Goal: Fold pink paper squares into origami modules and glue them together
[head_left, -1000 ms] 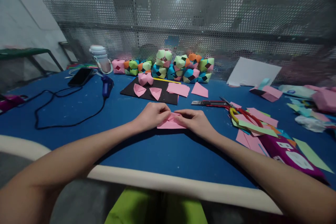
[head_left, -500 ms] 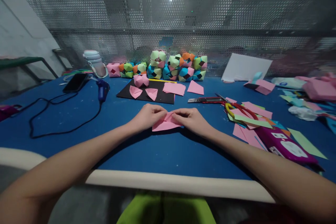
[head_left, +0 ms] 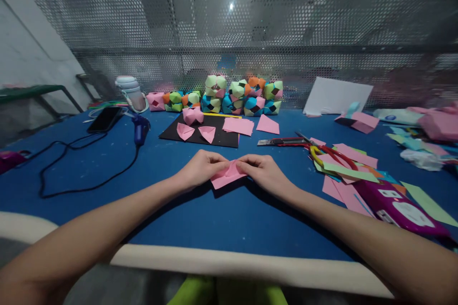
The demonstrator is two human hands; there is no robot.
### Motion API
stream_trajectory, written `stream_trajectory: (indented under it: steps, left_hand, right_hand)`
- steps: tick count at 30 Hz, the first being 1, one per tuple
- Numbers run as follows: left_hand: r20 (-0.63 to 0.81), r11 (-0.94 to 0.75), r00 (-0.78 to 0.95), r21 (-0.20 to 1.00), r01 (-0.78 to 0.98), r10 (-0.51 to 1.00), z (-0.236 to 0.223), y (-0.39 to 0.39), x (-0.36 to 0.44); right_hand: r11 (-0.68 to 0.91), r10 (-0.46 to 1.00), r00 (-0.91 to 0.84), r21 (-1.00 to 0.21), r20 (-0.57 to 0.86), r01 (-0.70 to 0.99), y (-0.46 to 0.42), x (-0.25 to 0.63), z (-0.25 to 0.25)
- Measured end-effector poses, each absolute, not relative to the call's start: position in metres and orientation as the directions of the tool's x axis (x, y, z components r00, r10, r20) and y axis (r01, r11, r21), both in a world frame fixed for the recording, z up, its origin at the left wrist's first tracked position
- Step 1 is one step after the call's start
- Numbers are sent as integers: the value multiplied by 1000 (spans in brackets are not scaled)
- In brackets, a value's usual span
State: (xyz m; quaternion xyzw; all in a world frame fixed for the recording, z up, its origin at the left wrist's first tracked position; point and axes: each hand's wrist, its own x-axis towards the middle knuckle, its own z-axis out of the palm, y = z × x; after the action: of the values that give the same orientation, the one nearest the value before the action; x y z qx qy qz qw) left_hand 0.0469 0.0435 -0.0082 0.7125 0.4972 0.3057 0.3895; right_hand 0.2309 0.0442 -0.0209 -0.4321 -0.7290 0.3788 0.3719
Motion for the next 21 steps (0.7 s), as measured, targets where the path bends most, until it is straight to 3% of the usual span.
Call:
stream_trajectory:
  steps: [21]
  left_hand:
    - [120, -239, 263, 839, 489, 957, -4, 30, 57]
  right_hand:
    - [337, 904, -374, -883, 207, 327, 38, 231, -7]
